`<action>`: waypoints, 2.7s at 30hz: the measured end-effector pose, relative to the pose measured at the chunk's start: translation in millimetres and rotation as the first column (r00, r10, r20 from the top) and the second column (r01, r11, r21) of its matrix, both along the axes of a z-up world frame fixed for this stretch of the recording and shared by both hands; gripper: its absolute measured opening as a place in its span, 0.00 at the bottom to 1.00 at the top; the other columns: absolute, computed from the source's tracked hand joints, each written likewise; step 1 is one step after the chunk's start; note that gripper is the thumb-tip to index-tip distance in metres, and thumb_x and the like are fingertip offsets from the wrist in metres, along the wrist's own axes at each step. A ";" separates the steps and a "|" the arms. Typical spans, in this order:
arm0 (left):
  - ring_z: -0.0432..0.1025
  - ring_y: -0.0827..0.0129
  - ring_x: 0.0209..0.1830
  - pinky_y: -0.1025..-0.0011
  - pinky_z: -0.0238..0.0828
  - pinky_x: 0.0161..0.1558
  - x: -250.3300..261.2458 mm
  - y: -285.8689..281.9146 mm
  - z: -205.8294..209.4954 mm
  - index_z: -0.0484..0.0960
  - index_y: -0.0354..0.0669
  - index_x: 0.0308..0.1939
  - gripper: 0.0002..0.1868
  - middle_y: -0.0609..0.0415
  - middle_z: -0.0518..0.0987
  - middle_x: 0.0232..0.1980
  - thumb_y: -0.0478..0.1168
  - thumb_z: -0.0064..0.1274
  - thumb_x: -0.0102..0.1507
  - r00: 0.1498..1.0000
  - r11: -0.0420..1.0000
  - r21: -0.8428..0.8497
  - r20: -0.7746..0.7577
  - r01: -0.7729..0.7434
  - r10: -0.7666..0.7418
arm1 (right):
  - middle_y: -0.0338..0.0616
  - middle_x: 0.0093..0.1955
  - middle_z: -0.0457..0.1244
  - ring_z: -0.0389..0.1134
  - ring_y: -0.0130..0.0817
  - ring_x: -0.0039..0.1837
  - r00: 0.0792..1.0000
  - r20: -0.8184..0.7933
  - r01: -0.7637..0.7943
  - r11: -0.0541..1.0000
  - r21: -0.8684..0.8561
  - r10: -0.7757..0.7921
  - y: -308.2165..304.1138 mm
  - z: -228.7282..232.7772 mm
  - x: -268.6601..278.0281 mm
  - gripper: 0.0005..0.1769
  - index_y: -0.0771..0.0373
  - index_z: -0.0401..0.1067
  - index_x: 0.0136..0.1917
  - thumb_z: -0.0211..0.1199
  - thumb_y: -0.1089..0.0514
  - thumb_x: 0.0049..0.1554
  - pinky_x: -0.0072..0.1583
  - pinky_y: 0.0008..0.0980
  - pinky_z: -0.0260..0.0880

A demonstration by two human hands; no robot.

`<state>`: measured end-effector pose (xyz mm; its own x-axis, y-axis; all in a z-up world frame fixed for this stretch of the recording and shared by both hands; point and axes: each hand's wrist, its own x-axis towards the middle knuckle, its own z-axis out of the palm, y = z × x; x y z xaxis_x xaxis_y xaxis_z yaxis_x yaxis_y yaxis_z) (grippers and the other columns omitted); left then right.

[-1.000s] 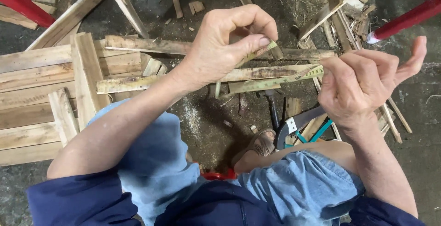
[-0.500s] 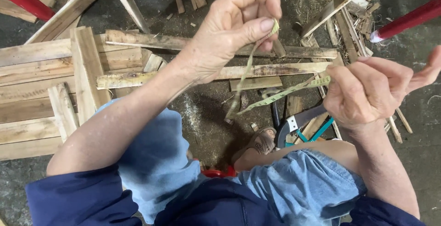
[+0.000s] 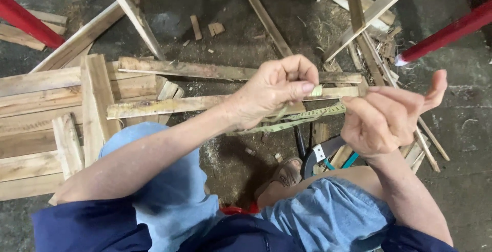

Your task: Measuring various wooden planks using a tape measure in a workshop setting.

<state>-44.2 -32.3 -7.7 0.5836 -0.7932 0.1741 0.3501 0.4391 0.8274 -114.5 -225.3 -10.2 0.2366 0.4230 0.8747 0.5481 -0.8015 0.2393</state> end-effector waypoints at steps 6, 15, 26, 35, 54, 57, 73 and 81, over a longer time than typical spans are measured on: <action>0.65 0.79 0.21 0.88 0.63 0.23 -10.3 -4.2 -4.1 0.70 0.37 0.33 0.04 0.56 0.71 0.28 0.28 0.46 0.55 0.971 0.984 -0.144 -0.202 0.103 -0.131 | 0.39 0.29 0.59 0.60 0.39 0.38 0.997 0.040 -0.067 0.998 -0.011 0.067 2.0 -0.2 -1.9 0.09 0.59 0.72 0.31 0.55 0.71 0.44 0.64 0.54 0.33; 0.61 0.81 0.20 0.88 0.56 0.23 -19.3 -4.8 -1.5 0.69 0.39 0.32 0.04 0.59 0.68 0.25 0.33 0.47 0.54 0.951 0.978 -0.159 -0.254 0.138 -0.175 | 0.37 0.27 0.59 0.61 0.40 0.35 0.994 0.038 -0.102 0.995 -0.008 0.102 11.7 3.2 -4.0 0.13 0.57 0.72 0.30 0.49 0.68 0.48 0.63 0.56 0.33; 0.61 0.81 0.20 0.89 0.58 0.24 -20.3 -6.2 -2.8 0.68 0.38 0.32 0.05 0.57 0.67 0.26 0.32 0.47 0.54 0.940 0.970 -0.205 -0.283 0.132 -0.188 | 0.39 0.26 0.60 0.63 0.41 0.34 0.990 0.025 -0.138 0.990 -0.003 0.138 13.2 1.8 -0.7 0.16 0.58 0.73 0.29 0.46 0.69 0.48 0.63 0.54 0.34; 0.60 0.81 0.20 0.88 0.57 0.23 -20.3 -5.9 -3.8 0.68 0.38 0.32 0.04 0.57 0.67 0.26 0.31 0.46 0.54 0.945 0.971 -0.200 -0.270 0.134 -0.186 | 0.39 0.27 0.61 0.64 0.40 0.34 0.991 -0.019 -0.134 0.991 -0.018 0.134 12.8 2.9 -2.2 0.15 0.58 0.73 0.31 0.46 0.68 0.49 0.62 0.57 0.33; 0.69 0.71 0.28 0.82 0.71 0.30 3.6 6.0 -17.8 0.67 0.43 0.39 0.14 0.50 0.72 0.36 0.30 0.49 0.51 0.986 0.951 0.275 0.039 0.144 -0.161 | 0.49 0.33 0.57 0.56 0.39 0.38 0.940 -0.329 0.129 0.986 0.107 -0.087 -16.6 -11.3 11.6 0.06 0.67 0.64 0.33 0.50 0.74 0.45 0.66 0.49 0.40; 0.70 0.72 0.26 0.84 0.71 0.25 18.7 21.1 -25.9 0.67 0.44 0.42 0.15 0.49 0.75 0.36 0.29 0.47 0.52 0.984 0.859 0.495 0.043 0.130 -0.174 | 0.48 0.36 0.57 0.55 0.37 0.41 0.858 -0.502 0.238 0.952 0.191 -0.113 -33.0 -6.1 8.7 0.03 0.69 0.63 0.38 0.51 0.71 0.53 0.55 0.40 0.47; 0.64 0.77 0.25 0.82 0.63 0.29 77.7 151.0 -68.6 0.69 0.48 0.43 0.18 0.57 0.75 0.37 0.29 0.49 0.50 0.995 0.434 0.896 0.067 -0.092 0.073 | 0.47 0.42 0.57 0.51 0.28 0.40 0.670 -0.727 0.551 0.756 0.353 -0.149 -171.2 -78.0 -0.2 0.04 0.69 0.63 0.43 0.50 0.73 0.59 0.40 0.26 0.51; 0.54 0.78 0.13 0.86 0.49 0.14 77.1 155.5 -75.8 0.72 0.39 0.32 0.06 0.49 0.73 0.37 0.26 0.45 0.54 0.951 0.336 0.903 0.195 -0.270 0.240 | 0.45 0.42 0.58 0.54 0.30 0.44 0.629 -0.767 0.565 0.752 0.339 -0.127 -137.2 -65.7 6.8 0.04 0.68 0.65 0.43 0.50 0.70 0.55 0.44 0.28 0.55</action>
<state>32.9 123.3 -83.5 0.7951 -0.2850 -0.5353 0.3392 -0.5226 0.7822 -107.7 -362.5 -76.0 0.8549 -0.2772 0.4385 0.0197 -0.8273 -0.5614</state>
